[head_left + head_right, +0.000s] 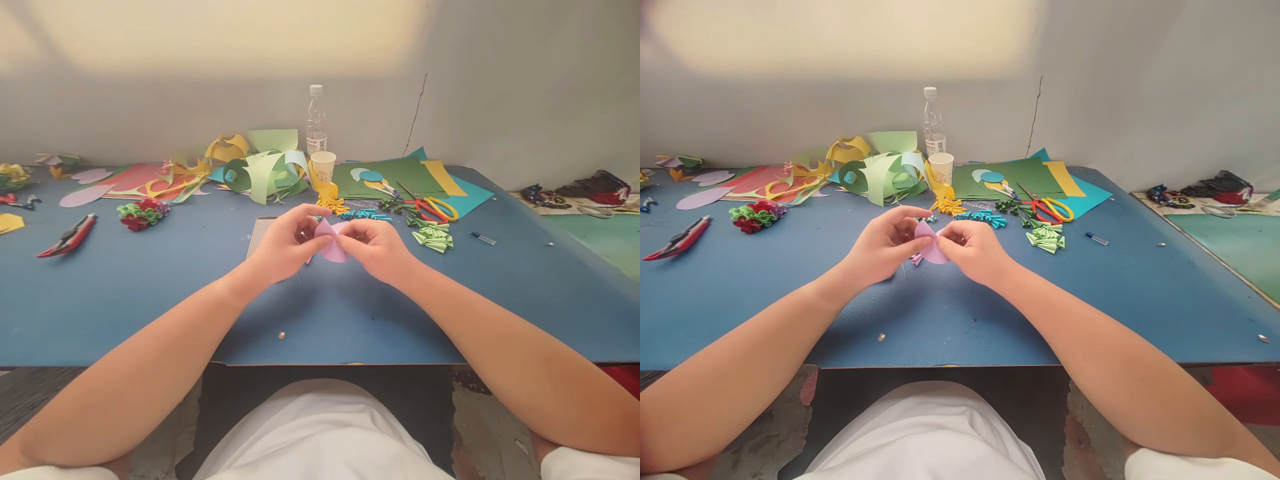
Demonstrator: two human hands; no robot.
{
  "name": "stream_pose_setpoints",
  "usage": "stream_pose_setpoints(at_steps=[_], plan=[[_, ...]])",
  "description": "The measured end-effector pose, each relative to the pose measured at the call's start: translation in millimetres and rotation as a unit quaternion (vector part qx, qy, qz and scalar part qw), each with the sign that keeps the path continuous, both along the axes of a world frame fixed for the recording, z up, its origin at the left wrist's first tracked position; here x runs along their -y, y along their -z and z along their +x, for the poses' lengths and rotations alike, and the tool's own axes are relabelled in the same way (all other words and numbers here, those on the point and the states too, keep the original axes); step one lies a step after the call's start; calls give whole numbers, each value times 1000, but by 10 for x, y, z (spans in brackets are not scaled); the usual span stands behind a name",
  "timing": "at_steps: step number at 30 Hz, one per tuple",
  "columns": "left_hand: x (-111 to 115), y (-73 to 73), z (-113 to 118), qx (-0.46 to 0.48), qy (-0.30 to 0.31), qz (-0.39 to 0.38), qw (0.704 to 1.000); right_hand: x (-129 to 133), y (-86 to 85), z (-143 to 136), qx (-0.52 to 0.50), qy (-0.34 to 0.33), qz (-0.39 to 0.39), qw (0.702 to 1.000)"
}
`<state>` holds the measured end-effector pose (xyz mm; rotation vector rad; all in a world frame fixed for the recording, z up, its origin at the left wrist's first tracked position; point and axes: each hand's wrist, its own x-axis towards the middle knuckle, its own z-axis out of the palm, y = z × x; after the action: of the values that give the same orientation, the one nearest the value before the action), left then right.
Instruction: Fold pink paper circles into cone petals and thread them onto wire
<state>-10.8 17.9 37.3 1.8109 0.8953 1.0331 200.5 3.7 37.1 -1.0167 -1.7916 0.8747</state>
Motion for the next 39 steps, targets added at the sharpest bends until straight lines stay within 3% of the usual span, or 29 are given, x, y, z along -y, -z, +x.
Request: stream_pose_setpoints(at_steps=[9, 16, 22, 34, 39], plan=[[65, -74, 16, 22, -6, -119, 993, 20, 11, -7, 13, -9, 7, 1000], [63, -54, 33, 53, -2, -123, 991, 44, -22, -36, 78, -4, 37, 996], [55, -75, 35, 64, -19, -118, 991, 37, -22, -42, 62, -8, -9, 998], [77, -43, 56, 60, -20, -110, 992, 55, -39, -50, 87, -5, 29, 996], [69, -88, 32, 9, -18, -87, 996, 47, -1, -21, 50, 24, 18, 998]])
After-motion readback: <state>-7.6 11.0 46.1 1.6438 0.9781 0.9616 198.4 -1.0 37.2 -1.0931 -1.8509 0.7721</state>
